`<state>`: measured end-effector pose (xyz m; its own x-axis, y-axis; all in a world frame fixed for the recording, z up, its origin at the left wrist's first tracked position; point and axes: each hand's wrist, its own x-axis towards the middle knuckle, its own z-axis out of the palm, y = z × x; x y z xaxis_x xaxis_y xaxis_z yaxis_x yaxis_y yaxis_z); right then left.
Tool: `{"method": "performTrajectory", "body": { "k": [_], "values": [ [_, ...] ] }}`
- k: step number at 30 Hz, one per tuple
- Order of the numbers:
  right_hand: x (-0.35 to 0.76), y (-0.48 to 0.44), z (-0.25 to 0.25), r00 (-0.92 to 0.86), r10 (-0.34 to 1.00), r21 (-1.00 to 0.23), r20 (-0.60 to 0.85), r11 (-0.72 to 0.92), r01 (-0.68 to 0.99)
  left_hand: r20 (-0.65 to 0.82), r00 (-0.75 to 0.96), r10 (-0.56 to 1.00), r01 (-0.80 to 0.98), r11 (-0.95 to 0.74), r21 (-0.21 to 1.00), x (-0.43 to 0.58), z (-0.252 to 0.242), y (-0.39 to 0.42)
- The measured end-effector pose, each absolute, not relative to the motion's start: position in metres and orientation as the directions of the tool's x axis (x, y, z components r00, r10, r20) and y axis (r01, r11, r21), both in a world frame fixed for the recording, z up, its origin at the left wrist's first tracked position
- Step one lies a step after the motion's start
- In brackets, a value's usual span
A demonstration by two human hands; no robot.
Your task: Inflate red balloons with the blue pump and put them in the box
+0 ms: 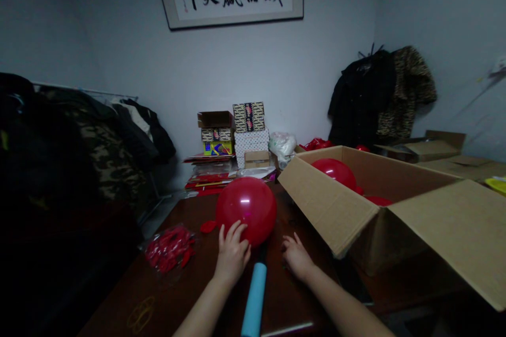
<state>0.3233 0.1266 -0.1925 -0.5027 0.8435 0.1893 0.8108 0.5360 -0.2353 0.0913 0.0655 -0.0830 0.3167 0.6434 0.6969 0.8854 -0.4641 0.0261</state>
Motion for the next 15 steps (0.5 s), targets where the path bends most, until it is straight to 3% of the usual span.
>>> {"method": "performTrajectory", "body": {
  "k": [9, 15],
  "values": [
    [0.319, 0.118, -0.187, -0.515, 0.828, -0.290, 0.223, 0.561, 0.776, 0.691, 0.319, 0.649, 0.891, -0.454, 0.014, 0.091, -0.083, 0.064],
    [0.314, 0.116, -0.180, -0.448, 0.846, -0.391, 0.289, 0.531, 0.751, 0.699, 0.305, 0.647, 0.893, -0.449, 0.026, 0.091, -0.078, 0.063]
  ]
}}
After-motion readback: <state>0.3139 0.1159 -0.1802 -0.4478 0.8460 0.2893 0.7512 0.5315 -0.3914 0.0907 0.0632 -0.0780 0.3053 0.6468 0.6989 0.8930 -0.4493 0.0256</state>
